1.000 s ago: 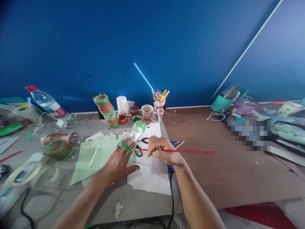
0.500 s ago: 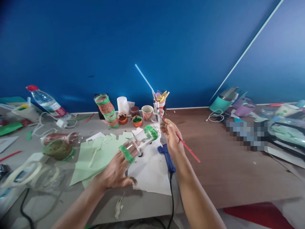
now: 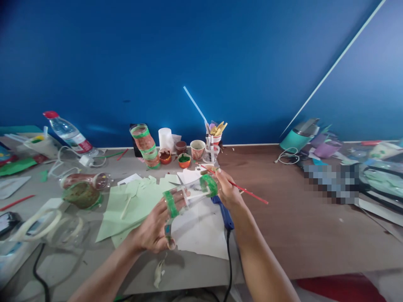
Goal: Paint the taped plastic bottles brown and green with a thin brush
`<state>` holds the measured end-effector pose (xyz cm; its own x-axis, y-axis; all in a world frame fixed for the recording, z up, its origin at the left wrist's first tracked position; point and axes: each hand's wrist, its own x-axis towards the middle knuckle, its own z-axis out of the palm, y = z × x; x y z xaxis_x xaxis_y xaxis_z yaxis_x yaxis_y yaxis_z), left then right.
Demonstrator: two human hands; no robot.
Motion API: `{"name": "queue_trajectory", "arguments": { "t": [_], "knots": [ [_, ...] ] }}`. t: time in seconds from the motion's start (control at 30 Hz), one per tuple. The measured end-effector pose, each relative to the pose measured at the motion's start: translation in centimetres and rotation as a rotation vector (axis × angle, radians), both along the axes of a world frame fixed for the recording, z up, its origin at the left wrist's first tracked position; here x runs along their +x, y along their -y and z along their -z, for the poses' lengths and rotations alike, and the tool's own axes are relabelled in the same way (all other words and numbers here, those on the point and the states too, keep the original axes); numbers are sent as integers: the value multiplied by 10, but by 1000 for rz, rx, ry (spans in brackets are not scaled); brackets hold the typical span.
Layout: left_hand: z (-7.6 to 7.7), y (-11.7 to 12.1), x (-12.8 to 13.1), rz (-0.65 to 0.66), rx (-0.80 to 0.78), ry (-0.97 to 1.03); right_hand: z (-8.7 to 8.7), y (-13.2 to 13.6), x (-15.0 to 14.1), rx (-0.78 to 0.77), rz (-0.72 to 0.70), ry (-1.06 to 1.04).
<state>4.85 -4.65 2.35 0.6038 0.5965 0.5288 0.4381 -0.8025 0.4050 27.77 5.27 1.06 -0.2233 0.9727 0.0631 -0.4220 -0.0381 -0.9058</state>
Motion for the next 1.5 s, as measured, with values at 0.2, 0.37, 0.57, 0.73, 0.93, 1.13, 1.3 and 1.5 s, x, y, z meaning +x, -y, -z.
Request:
{"name": "queue_trajectory", "arguments": {
  "t": [0.2,0.37,0.57,0.73,0.93,1.13,1.3,1.5],
  "knots": [
    [7,-4,-2,32,-50,137,-2,3,2,-58,-15,48],
    [4,-3,-4,4,-121,205,-2,2,1,-104,11,101],
    [-3,-5,-6,-75,-133,279,-6,3,-5,-137,34,94],
    [-5,-6,-8,-140,-97,250,-3,3,-8,-98,9,81],
    [-15,-7,-3,-115,7,278,3,0,-9,-79,49,37],
    [-27,-3,-7,-137,87,358,0,-8,-3,-151,106,-63],
    [-29,-22,-36,-528,62,824,-2,-16,6,-149,210,-311],
    [-16,-90,-82,-998,-18,1204,0,-15,2,-198,190,-294]
  ]
}}
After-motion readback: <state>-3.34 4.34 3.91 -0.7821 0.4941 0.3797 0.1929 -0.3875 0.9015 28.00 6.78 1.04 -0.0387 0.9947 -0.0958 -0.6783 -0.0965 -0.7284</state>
